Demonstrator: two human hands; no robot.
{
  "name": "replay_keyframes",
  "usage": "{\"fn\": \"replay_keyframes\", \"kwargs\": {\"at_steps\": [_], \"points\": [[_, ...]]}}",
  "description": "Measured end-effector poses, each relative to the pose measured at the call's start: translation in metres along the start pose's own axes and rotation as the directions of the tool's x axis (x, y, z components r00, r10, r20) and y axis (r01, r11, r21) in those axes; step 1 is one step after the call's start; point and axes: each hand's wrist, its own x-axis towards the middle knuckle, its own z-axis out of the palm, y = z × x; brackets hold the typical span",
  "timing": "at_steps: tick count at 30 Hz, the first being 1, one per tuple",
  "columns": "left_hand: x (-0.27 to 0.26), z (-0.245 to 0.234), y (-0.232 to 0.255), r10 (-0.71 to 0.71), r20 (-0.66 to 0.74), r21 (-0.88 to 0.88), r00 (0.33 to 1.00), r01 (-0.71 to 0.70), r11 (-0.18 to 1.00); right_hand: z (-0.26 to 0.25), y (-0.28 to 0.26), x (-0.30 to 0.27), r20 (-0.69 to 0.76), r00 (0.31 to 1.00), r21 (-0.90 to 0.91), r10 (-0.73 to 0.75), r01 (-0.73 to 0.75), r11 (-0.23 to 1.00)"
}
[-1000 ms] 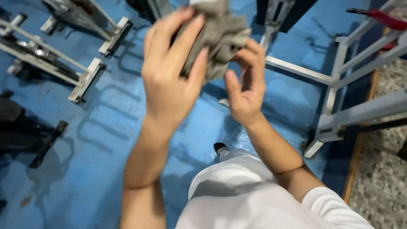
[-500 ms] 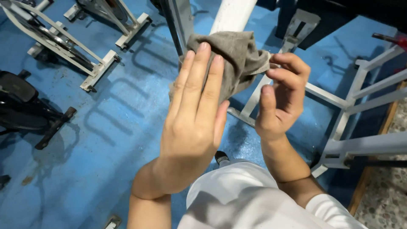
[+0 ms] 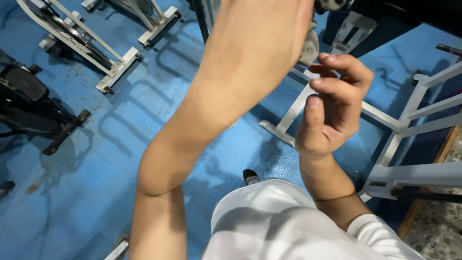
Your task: Wiping down gym weight machines and equipment frames with a cloth.
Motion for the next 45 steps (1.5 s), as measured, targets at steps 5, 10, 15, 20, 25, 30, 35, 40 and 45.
{"fn": "replay_keyframes", "kwargs": {"at_steps": [5, 10, 15, 20, 25, 30, 35, 40, 45], "points": [[-0.041, -0.043, 0.036, -0.331, 0.322, -0.082, 0.887, 0.375, 0.923, 0.0, -0.003, -0.003, 0.05, 0.997, -0.02, 0.057, -0.056, 0.998], [-0.054, -0.057, 0.062, -0.368, 0.282, 0.121, 0.886, 0.347, 0.93, -0.006, 0.005, 0.003, 0.058, 0.997, -0.038, -0.043, 0.045, 0.998], [-0.033, -0.047, 0.057, -0.3, 0.276, 0.318, 0.913, 0.208, 0.925, -0.007, -0.003, 0.009, 0.12, 0.979, -0.08, -0.166, 0.176, 0.981], [-0.038, -0.043, 0.044, -0.295, 0.342, -0.212, 0.892, 0.379, 0.901, 0.006, 0.011, 0.019, 0.256, 0.904, 0.111, -0.342, 0.324, 0.94], [-0.066, -0.09, 0.061, -0.346, 0.388, -0.493, 0.854, 0.509, 0.705, 0.023, 0.041, 0.027, 0.302, 0.863, 0.081, -0.405, 0.4, 0.913], [-0.072, -0.092, 0.068, -0.643, 0.219, -0.594, 0.734, 0.623, 0.509, 0.024, 0.024, 0.034, 0.445, 0.789, -0.052, -0.425, 0.496, 0.867], [-0.078, -0.085, 0.065, -0.656, -0.05, -0.413, 0.753, 0.582, 0.7, 0.027, 0.041, 0.086, 0.417, 0.613, 0.133, -0.671, 0.69, 0.712], [-0.077, -0.085, 0.064, -0.723, -0.083, -0.522, 0.686, 0.588, 0.618, 0.008, 0.064, 0.103, 0.433, 0.697, -0.056, -0.572, 0.654, 0.755], [-0.074, -0.082, 0.061, -0.687, -0.015, -0.513, 0.726, 0.584, 0.629, 0.034, 0.003, 0.068, 0.422, 0.759, -0.072, -0.496, 0.574, 0.816]]}}
